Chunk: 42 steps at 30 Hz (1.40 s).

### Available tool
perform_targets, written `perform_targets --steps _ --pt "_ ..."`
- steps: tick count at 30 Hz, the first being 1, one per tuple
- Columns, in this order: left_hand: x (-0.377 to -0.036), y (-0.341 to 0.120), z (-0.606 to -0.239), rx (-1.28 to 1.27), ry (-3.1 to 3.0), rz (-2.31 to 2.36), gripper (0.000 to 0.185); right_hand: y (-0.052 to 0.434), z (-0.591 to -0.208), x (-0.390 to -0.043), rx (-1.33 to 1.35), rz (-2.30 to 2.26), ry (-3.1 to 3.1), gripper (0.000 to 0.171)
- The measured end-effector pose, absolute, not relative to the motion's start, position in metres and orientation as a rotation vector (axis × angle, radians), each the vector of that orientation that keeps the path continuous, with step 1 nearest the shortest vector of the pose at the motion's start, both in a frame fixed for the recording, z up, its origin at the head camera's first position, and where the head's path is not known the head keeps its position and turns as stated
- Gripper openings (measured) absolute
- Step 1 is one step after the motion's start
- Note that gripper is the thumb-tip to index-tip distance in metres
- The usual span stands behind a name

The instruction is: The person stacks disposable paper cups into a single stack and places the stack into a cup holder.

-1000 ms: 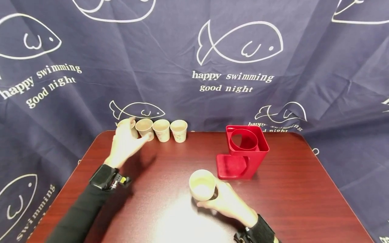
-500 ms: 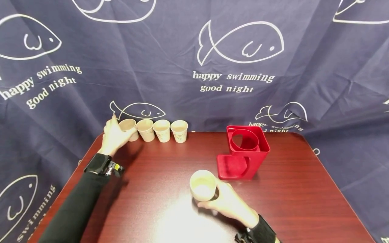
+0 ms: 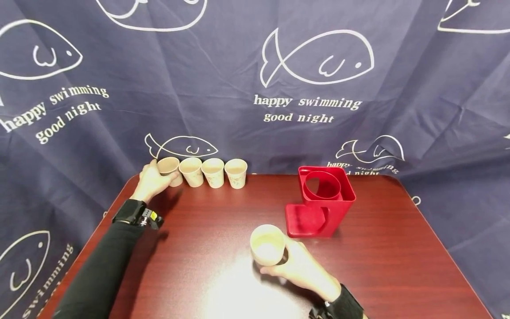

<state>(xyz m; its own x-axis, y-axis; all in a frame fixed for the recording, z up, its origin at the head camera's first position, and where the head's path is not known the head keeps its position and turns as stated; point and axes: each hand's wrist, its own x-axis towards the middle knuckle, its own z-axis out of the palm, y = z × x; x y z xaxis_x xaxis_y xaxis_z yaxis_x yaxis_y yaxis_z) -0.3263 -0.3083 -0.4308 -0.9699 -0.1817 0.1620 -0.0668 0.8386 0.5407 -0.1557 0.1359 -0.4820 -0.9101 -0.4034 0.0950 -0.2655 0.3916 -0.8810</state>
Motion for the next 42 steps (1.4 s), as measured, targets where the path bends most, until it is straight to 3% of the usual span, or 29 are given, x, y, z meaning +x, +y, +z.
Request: perform_targets --steps 6,14,35,42 --pt "-0.328 -0.31 -0.437 0.251 -2.798 -0.814 0.097 0.136 -0.483 -0.155 -0.609 -1.562 2.492 0.071" --pt "-0.331 -0.316 -0.444 0.281 -2.727 -0.808 0.079 0.136 -0.485 -0.154 -0.594 -1.551 2.497 0.073" --pt "-0.319 -0.32 -0.441 0.436 -2.676 -0.845 0.085 0.136 -0.485 -0.154 -0.671 -1.545 2.547 0.073" --pt "-0.305 -0.323 -0.44 0.342 -2.594 -0.865 0.075 0.135 -0.485 -0.154 -0.648 -1.546 2.545 0.073"
